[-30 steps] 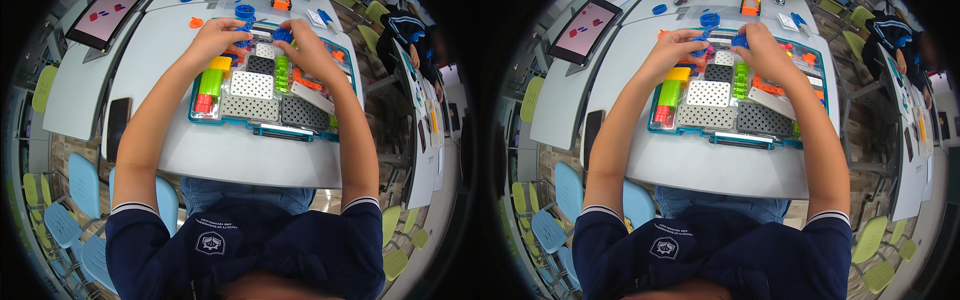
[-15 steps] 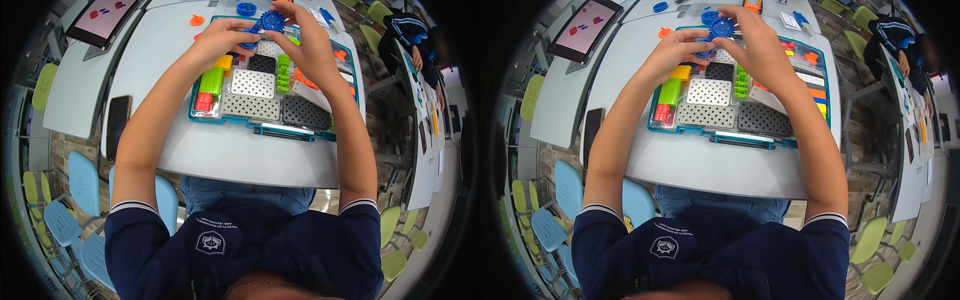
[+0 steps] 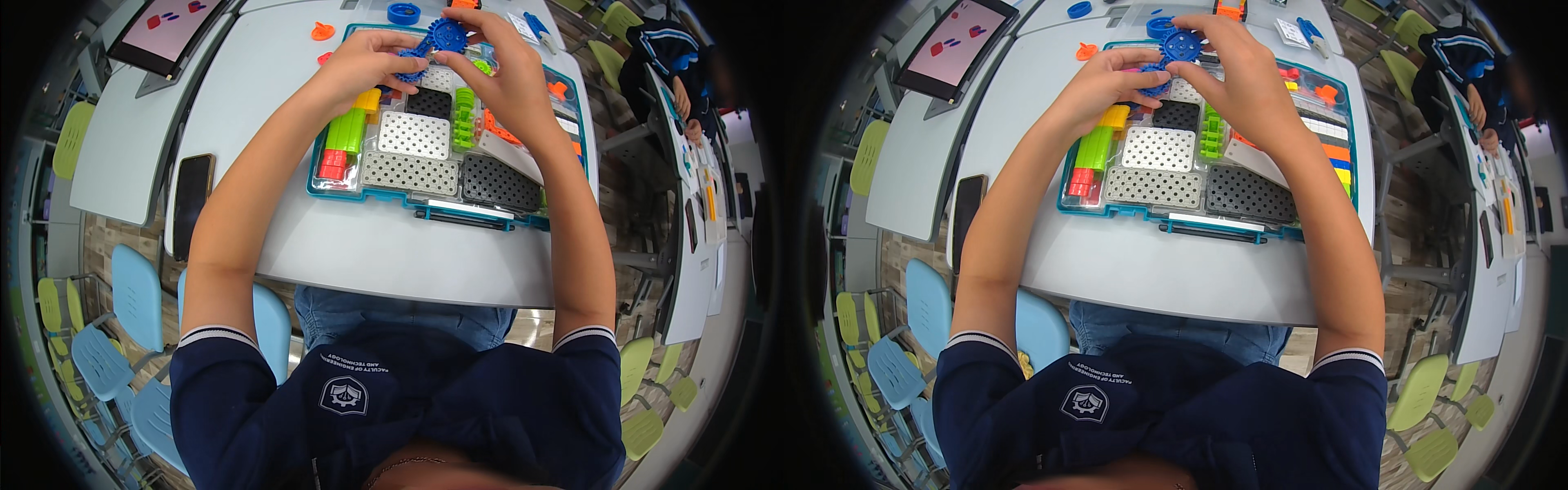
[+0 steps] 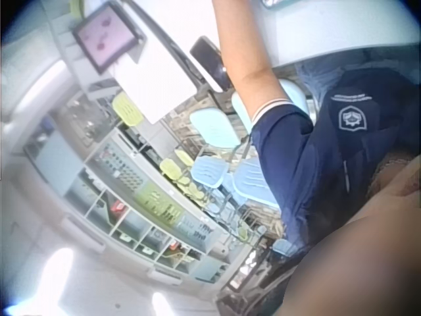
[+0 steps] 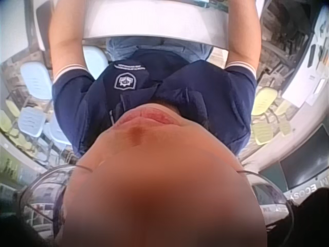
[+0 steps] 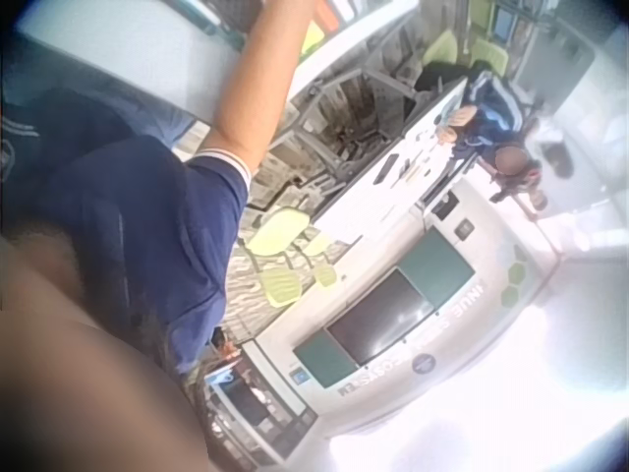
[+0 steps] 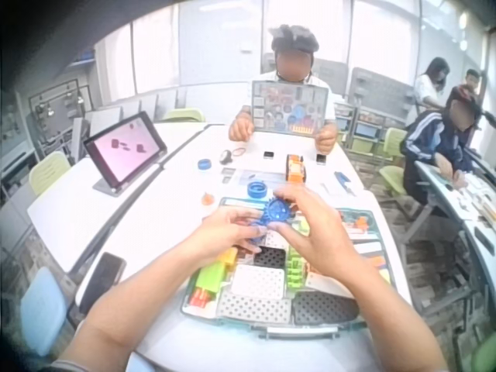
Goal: The person assembles a small mechanical model using colorful plastic parts from a compartmentalized kit. They connect rods, gears, and plates, occasionally referencing a tablet for guidance. The assembly progresses with multiple small components being joined into a single structure.
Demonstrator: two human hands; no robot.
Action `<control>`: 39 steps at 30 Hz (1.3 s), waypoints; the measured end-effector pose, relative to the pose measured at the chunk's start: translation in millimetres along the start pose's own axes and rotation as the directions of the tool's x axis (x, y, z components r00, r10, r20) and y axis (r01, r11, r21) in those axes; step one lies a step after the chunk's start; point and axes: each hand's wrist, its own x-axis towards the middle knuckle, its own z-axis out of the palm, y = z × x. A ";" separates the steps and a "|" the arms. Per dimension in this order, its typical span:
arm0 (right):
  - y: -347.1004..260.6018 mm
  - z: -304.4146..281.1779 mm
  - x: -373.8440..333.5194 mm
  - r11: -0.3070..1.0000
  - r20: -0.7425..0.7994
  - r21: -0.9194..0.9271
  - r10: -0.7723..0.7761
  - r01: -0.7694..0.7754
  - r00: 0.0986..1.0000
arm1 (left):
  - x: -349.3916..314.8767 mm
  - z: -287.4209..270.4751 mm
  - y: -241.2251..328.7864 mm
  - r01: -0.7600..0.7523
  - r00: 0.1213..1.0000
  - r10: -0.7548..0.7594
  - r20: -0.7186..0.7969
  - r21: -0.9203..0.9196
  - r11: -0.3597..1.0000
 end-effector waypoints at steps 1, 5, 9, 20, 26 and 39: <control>2.5 -0.5 -1.6 0.999 0.025 -0.032 0.003 -0.002 1.000 | -0.7 -0.3 -0.3 0.003 1.000 -0.003 0.002 0.010 1.000; 10.1 3.6 -7.3 0.997 0.060 -0.059 -0.048 0.052 0.997 | 0.7 -1.9 -1.5 -0.050 0.996 0.047 0.071 0.043 0.998; 15.3 8.2 -6.3 0.997 0.050 -0.046 0.067 -0.065 0.996 | 2.9 5.9 -9.0 -0.105 0.994 0.105 0.015 0.018 0.994; -88.0 -6.2 -66.9 0.994 0.370 -0.068 0.100 -0.081 0.924 | 4.6 4.0 -12.1 -0.122 0.969 0.118 -0.216 -0.008 0.992; -90.9 -21.6 -79.3 0.981 0.433 -0.073 0.192 -0.178 0.881 | 5.2 5.5 -12.7 -0.110 0.982 0.098 -0.163 -0.063 0.992; -41.8 -23.2 -26.5 0.991 -0.058 -0.102 0.075 -0.081 0.995 | -10.6 22.1 -0.9 -0.111 0.994 0.110 0.024 0.029 0.993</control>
